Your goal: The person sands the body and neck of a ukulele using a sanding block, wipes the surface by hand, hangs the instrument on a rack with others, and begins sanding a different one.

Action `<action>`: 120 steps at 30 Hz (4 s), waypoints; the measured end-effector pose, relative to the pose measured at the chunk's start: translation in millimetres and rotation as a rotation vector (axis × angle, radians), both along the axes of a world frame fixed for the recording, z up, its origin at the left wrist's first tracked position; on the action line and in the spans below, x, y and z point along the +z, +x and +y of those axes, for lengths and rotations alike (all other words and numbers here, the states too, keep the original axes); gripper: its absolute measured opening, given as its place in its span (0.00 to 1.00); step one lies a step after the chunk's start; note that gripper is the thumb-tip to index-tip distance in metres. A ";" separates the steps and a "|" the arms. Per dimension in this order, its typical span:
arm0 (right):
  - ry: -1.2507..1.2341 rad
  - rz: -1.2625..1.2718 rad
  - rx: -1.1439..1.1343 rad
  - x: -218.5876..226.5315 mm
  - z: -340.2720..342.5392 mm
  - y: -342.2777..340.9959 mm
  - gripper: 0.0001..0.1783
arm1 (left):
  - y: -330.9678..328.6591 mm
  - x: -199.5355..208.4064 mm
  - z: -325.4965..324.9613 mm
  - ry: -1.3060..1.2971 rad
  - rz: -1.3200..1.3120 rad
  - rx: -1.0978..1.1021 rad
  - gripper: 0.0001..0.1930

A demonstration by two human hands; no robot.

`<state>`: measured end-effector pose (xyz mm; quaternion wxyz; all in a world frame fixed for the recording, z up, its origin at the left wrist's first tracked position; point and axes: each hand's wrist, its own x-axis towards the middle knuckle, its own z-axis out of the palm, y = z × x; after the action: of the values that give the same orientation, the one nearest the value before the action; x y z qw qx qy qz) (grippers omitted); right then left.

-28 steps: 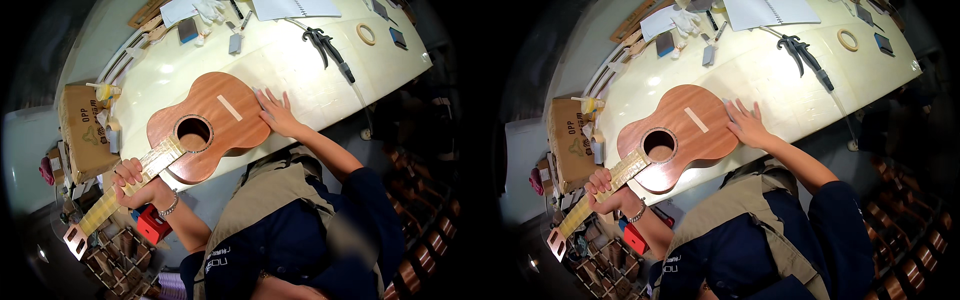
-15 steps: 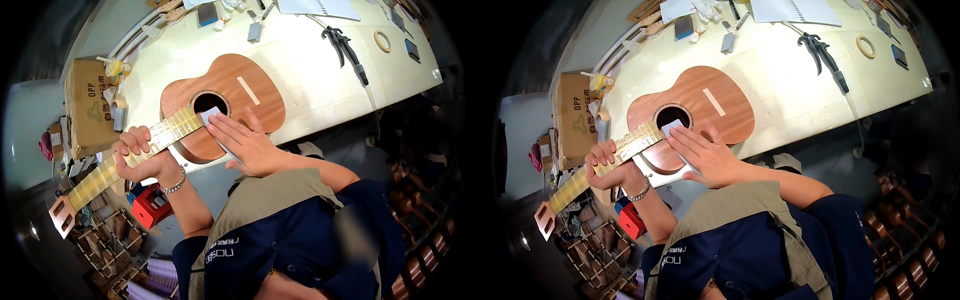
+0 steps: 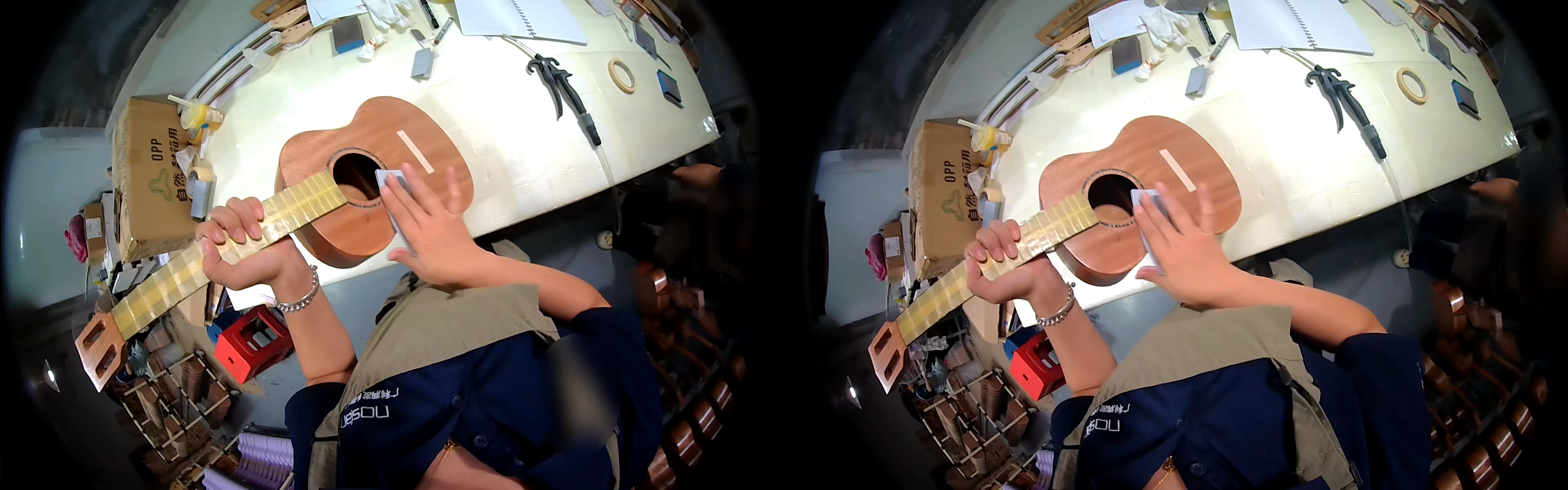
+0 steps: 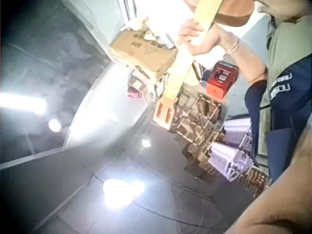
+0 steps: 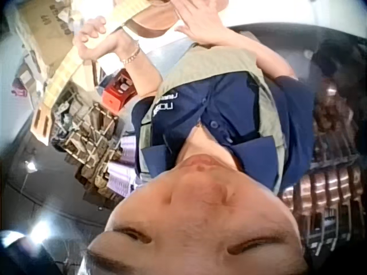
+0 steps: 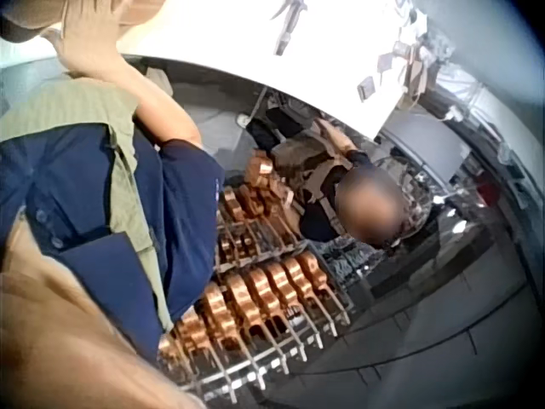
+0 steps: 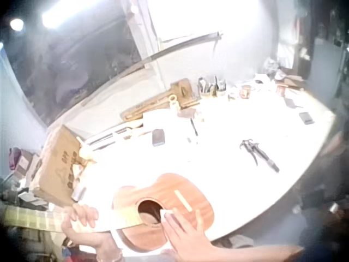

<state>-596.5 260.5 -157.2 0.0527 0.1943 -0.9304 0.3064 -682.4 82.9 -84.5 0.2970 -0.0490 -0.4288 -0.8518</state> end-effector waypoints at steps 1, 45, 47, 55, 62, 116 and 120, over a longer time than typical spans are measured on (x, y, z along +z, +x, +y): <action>0.001 -0.013 -0.027 3.1 -7.2 2.2 0.49 | 3.4 -3.4 -0.1 0.002 -0.011 -0.006 0.10; -0.381 0.267 0.581 -14.4 15.4 -45.8 0.40 | -25.8 -6.1 12.7 0.023 0.080 -0.083 0.13; -0.316 0.180 0.514 -24.5 23.2 -37.2 0.41 | -20.9 -6.3 9.8 0.035 0.065 -0.043 0.13; -0.385 -0.086 0.048 -141.9 51.6 -15.9 0.36 | -22.6 -21.9 -15.1 0.012 0.103 -0.026 0.12; 0.002 -0.306 -0.190 -166.5 100.7 1.5 0.34 | -23.4 -21.4 -23.5 0.014 0.108 -0.102 0.13; -0.222 0.237 -0.122 60.3 85.4 -64.1 0.44 | -46.0 42.4 77.4 -0.327 0.498 -0.933 0.29; 0.598 0.441 -0.013 78.2 61.6 -80.5 0.45 | -37.6 43.3 81.0 -0.370 0.425 -0.788 0.26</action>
<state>-677.0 322.1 -79.0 0.1949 0.2564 -0.9463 -0.0287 -720.1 163.9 -41.2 0.0190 -0.4326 -0.4517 -0.7801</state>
